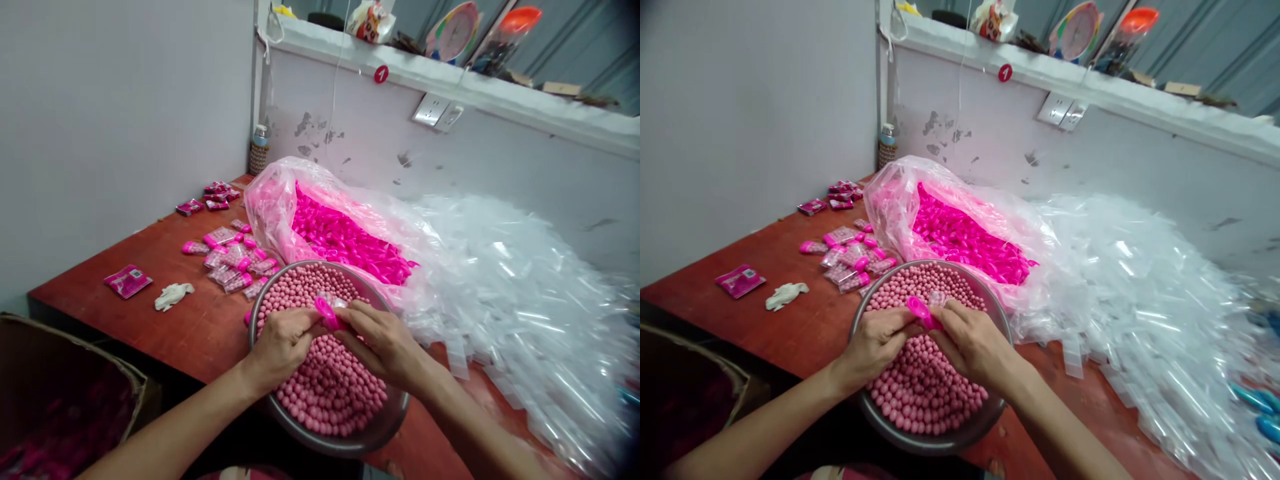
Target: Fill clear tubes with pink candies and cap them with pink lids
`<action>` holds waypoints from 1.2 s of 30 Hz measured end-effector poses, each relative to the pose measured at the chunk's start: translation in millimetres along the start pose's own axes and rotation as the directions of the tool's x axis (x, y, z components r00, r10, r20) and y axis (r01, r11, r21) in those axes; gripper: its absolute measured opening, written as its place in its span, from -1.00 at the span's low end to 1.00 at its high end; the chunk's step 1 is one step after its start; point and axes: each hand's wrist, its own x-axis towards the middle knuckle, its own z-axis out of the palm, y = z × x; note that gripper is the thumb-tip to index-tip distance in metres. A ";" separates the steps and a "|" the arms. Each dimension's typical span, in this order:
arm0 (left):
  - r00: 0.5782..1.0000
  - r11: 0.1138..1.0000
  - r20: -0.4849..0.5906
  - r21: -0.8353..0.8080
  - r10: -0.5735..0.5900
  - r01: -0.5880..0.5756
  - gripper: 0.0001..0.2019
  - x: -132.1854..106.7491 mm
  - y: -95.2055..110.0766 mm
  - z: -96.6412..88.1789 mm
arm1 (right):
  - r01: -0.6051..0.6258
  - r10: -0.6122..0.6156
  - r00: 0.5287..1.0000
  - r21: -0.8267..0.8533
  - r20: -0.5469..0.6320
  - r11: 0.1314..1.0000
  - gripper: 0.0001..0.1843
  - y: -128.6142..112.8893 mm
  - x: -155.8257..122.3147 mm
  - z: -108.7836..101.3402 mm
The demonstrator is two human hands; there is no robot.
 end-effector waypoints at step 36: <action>0.993 0.993 0.099 0.103 -0.064 0.053 -0.77 1.2 -6.5 -2.1 | 0.064 -0.055 0.978 -0.044 0.199 0.997 -0.49 11.6 15.9 -0.3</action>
